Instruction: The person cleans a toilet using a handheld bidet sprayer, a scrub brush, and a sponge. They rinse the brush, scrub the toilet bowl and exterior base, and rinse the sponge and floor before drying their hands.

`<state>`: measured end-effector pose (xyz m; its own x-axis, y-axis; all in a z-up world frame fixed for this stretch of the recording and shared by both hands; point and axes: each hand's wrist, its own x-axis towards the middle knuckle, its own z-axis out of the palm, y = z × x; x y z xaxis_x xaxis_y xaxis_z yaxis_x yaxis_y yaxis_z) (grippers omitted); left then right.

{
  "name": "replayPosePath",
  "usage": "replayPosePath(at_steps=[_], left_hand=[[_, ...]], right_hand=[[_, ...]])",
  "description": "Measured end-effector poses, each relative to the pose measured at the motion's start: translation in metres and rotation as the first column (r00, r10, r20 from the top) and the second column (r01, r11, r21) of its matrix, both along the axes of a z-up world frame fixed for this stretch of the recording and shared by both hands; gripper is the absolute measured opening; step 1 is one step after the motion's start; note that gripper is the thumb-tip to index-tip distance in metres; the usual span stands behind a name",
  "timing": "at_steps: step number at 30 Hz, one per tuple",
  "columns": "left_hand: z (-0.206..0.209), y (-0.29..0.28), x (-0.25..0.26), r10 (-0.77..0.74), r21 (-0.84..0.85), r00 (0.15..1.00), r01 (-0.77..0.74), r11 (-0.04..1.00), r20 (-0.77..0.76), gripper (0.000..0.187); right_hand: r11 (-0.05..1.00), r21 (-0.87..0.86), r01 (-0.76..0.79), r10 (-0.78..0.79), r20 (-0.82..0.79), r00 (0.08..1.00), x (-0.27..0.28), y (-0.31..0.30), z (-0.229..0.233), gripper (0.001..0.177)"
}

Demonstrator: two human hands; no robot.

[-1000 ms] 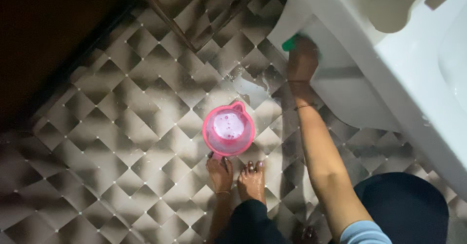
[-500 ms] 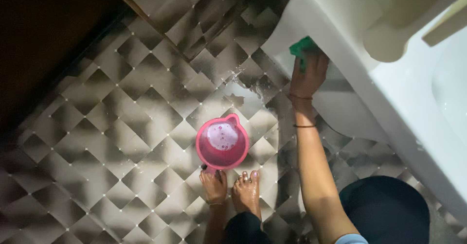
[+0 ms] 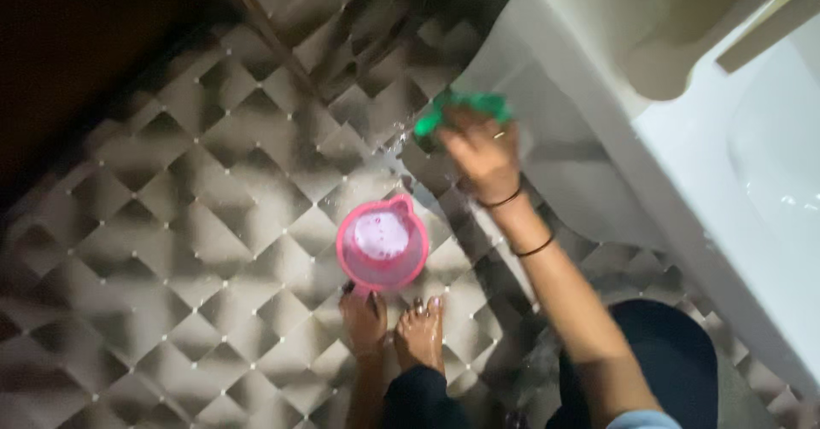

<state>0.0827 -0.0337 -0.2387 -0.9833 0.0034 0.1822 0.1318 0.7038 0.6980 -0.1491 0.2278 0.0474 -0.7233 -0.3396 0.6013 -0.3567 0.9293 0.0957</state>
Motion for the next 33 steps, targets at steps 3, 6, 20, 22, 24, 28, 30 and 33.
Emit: replayPosePath(at_steps=[3,6,20,22,24,28,30,33], left_hand=[[0.007,0.001,0.003,0.023,-0.068,0.996,-0.017,0.998,0.081,0.028],[0.011,0.012,-0.003,0.030,-0.066,0.996,-0.025,0.997,0.086,0.026],[0.020,-0.006,-0.011,0.002,-0.059,0.984,-0.013,0.998,-0.179,0.022],[0.014,0.000,-0.011,-0.019,-0.025,0.996,0.017,1.000,-0.091,0.021],[0.011,-0.001,-0.011,-0.023,-0.008,1.000,0.023,1.000,0.007,0.022],[0.008,-0.005,-0.008,-0.022,-0.013,0.994,0.024,1.000,0.107,0.026],[0.008,-0.002,-0.006,-0.015,-0.041,0.997,0.018,0.999,0.079,0.028],[0.009,-0.002,-0.012,0.003,-0.071,0.999,0.000,0.997,0.049,0.031]], right_hand=[[0.994,0.097,0.040,-0.011,-0.280,0.960,-0.006,-0.007,0.074,0.018],[0.985,0.139,0.105,-0.050,-0.347,0.937,-0.025,0.001,0.111,0.016],[0.982,-0.076,0.175,-0.124,0.441,0.889,-0.069,0.009,-0.091,0.021],[0.929,-0.362,0.074,0.039,0.295,0.955,-0.032,-0.003,-0.058,0.028],[0.835,-0.545,0.072,0.118,0.305,0.945,0.011,-0.025,-0.033,0.033],[0.825,-0.566,-0.012,0.418,0.595,0.686,0.066,-0.078,-0.042,0.037],[0.959,-0.258,-0.121,0.277,0.741,0.612,0.070,-0.110,-0.076,0.038],[0.982,0.175,-0.064,-0.121,0.860,0.496,0.063,-0.136,-0.130,0.051]])
